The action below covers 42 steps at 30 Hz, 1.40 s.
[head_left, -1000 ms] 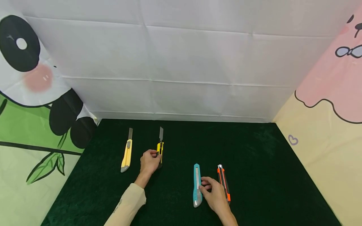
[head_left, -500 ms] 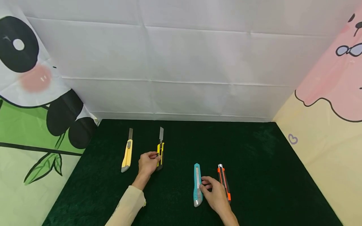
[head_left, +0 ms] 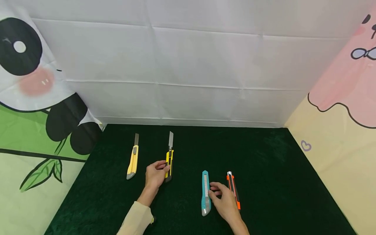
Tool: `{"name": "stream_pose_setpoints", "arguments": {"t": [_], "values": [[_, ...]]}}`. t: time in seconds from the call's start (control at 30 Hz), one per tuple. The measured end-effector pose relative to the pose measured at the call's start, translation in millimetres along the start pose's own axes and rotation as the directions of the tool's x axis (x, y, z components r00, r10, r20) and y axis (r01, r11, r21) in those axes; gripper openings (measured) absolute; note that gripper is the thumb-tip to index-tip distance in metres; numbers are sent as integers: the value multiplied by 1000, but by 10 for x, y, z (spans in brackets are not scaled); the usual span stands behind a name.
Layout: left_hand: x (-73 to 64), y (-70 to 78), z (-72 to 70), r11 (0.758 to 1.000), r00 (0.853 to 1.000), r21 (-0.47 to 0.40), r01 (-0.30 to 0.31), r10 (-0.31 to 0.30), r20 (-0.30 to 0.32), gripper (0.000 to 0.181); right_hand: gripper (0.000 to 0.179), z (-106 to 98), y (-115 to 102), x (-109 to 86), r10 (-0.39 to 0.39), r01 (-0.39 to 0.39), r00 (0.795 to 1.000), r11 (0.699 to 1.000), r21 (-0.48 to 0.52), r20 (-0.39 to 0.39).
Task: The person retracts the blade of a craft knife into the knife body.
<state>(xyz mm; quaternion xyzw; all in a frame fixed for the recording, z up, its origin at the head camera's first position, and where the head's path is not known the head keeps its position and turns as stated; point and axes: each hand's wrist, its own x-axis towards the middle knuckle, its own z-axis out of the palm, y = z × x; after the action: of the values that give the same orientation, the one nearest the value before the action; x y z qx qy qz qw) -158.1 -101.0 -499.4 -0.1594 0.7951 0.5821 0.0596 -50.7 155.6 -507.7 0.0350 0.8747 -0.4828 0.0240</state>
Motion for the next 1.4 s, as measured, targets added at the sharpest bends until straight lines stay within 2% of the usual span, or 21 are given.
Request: {"name": "stream_pose_setpoints", "arguments": {"t": [0.43, 0.67, 1.0, 1.17, 1.4], "values": [[-264, 44, 64, 996, 999, -86, -34, 36, 13, 34, 33, -35, -37, 30, -69, 71, 997, 997, 36, -44], [-399, 37, 79, 994, 998, -85, -64, 65, 15, 34, 31, -5, -96, 75, -104, 113, 989, 990, 81, -105], [-593, 46, 114, 994, 998, -93, -63, 65, 17, 35, 30, 52, -201, 109, -97, 123, 984, 978, 170, -152], [-695, 63, 161, 991, 998, -116, -59, 61, 18, 35, 29, 72, -245, 135, -121, 154, 982, 958, 242, -145], [-811, 75, 245, 989, 999, -143, -48, 49, 5, 33, 32, 123, -325, 173, -102, 129, 989, 945, 300, -106]]}}
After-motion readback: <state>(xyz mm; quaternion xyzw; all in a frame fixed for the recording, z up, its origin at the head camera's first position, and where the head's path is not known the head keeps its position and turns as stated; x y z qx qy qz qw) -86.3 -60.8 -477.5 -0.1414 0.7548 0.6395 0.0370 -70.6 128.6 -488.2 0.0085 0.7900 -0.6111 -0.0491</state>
